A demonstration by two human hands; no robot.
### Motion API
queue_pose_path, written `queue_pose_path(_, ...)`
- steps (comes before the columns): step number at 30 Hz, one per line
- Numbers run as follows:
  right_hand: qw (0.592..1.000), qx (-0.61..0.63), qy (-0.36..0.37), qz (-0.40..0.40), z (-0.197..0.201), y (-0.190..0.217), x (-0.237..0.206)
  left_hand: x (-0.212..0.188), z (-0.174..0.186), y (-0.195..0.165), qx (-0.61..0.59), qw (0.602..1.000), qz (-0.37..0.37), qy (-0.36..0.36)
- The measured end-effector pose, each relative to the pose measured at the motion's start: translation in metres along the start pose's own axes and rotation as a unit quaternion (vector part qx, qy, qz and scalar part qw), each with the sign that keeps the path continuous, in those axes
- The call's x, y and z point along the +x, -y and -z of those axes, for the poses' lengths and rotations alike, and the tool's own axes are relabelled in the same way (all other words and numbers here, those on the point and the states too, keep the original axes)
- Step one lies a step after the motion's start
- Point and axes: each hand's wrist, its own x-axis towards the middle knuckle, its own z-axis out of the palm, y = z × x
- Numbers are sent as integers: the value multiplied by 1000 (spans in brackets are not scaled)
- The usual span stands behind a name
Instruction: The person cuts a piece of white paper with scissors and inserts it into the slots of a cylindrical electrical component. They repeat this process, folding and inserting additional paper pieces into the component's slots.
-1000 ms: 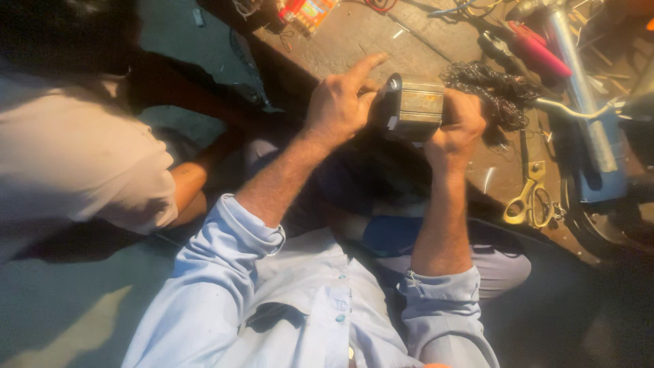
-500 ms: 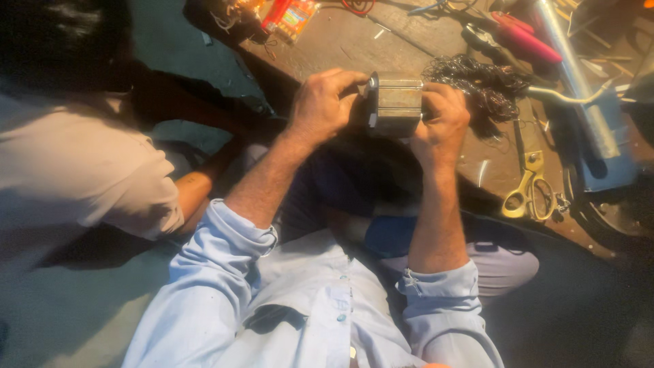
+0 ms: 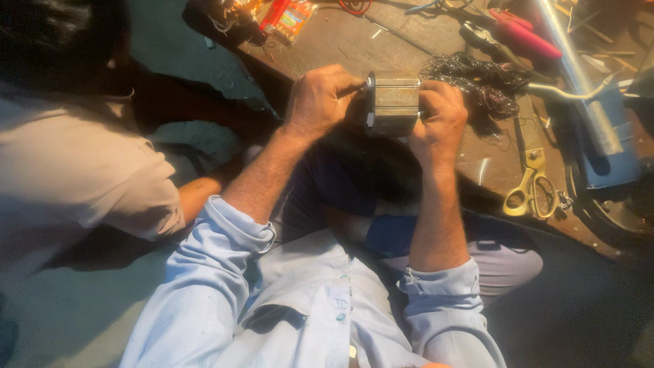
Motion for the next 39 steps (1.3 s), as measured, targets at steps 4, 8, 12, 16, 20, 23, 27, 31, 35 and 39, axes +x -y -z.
queue_pose_path(4,1000,-12,7,23,8,-3,2,-1,-2,-8,4,1000,12,0)
queue_pose_path(8,1000,-19,-5,22,26,-15,6,6,-13,-24,-12,1000,18,18)
queue_pose_path(12,1000,2,-19,9,52,-29,3,18,-35,-42,-13,999,12,40)
queue_pose_path(16,999,11,-31,11,78,-46,4,27,-60,-61,-28,997,30,68)
queue_pose_path(20,1000,13,-23,17,100,-62,6,33,-82,-79,-39,997,31,59)
queue_pose_path(23,1000,11,-9,8,113,-71,6,34,-95,-89,-41,997,29,59)
queue_pose_path(27,1000,5,10,-4,126,-77,5,33,-104,-103,-30,997,42,51)
queue_pose_path(31,1000,5,1,9,132,-72,2,32,-103,-111,-19,998,41,47)
queue_pose_path(35,1000,12,-4,7,131,-61,-6,24,-95,-114,-17,999,27,43)
queue_pose_path(39,1000,24,2,6,126,-52,-8,18,-84,-110,-2,999,26,33)
